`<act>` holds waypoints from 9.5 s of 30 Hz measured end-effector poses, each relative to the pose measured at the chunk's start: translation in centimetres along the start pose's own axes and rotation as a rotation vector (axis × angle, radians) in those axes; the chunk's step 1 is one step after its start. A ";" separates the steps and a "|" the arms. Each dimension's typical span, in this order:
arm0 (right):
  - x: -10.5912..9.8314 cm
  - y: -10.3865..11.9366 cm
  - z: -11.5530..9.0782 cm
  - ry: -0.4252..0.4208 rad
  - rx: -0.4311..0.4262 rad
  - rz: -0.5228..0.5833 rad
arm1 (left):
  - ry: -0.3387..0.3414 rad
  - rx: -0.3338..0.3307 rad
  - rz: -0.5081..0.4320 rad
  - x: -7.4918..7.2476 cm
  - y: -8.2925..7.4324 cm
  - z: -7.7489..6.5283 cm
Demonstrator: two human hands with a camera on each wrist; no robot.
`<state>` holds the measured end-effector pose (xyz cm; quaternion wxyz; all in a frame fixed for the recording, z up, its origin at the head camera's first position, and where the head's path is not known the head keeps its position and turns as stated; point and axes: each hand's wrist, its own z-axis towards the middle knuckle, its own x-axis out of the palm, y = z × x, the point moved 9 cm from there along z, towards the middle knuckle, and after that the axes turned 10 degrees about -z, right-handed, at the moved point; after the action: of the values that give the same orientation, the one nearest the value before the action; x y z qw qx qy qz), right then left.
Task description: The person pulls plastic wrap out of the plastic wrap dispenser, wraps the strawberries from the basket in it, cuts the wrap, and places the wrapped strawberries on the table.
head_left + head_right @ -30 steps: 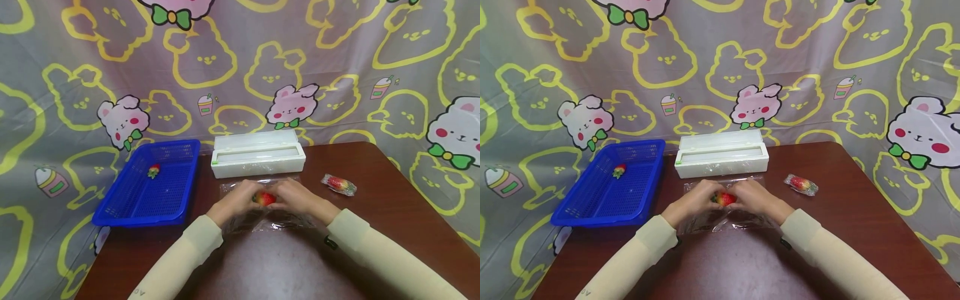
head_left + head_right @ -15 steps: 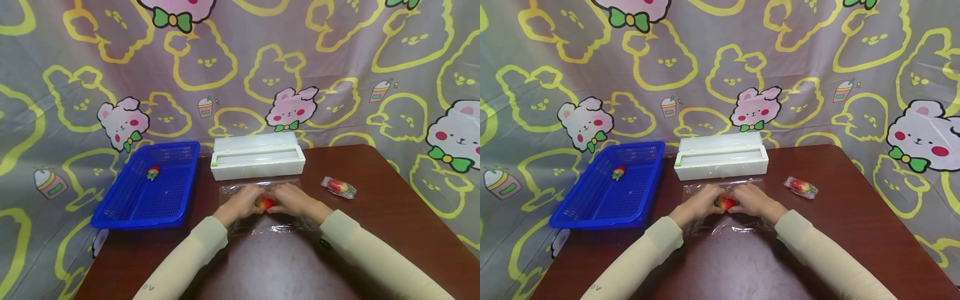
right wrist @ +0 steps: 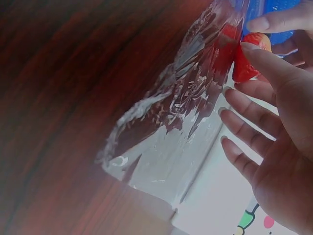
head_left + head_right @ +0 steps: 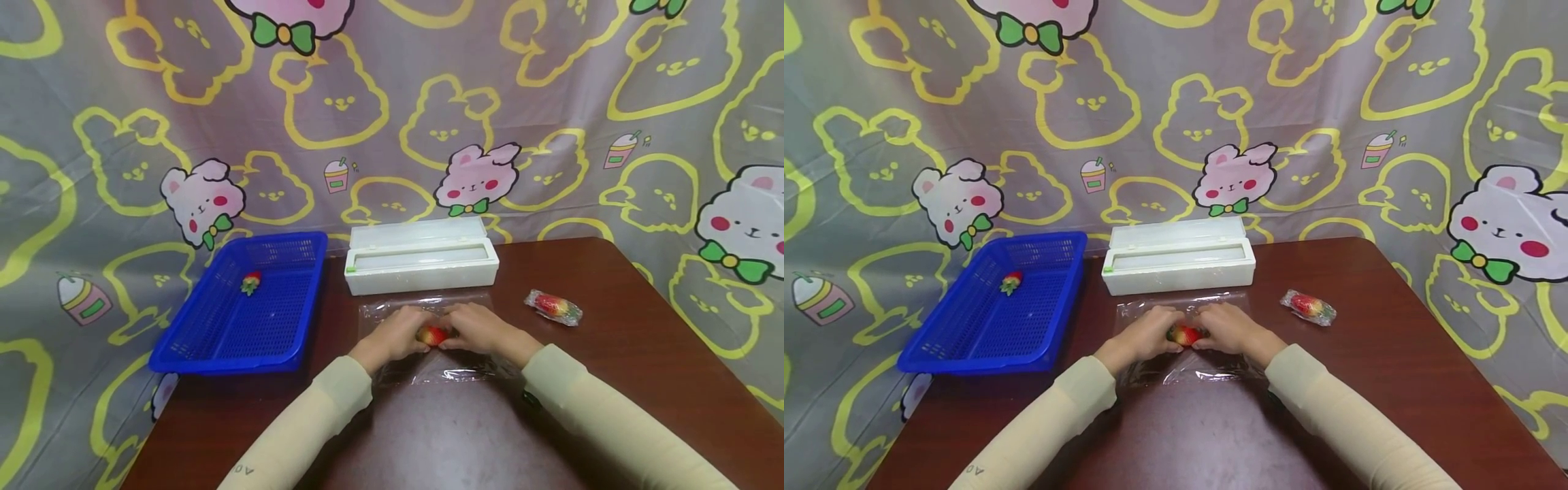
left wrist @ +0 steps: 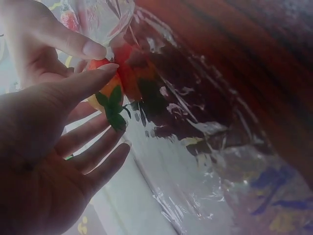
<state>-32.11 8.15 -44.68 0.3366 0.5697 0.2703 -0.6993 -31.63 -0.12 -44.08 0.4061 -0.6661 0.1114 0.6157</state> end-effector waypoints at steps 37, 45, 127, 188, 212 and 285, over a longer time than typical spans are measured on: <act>-4.0 0.2 -11.7 0.053 0.010 -0.184 | -0.048 -0.062 0.091 -2.7 1.6 -14.4; -3.6 0.3 -11.5 -0.011 -0.012 -0.251 | -0.112 -0.044 0.097 -2.5 2.0 -14.2; -3.2 -3.5 -10.2 -0.064 0.228 0.166 | -0.321 -0.164 -0.127 -5.4 4.9 -13.5; -0.8 -8.0 -7.4 -0.005 0.416 0.311 | -0.351 -0.537 -0.078 -5.0 9.7 -9.1; -2.5 -8.1 -7.9 -0.070 0.413 0.208 | -0.464 -0.499 -0.022 -7.5 8.8 -10.2; -2.7 -4.5 -5.4 0.057 0.241 0.128 | -0.111 -0.294 -0.121 -3.5 5.3 -6.7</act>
<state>-31.94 15.52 -43.18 0.3019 0.6416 0.1569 -0.6874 -30.91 -9.31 -43.60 0.3461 -0.6887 -0.0429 0.6356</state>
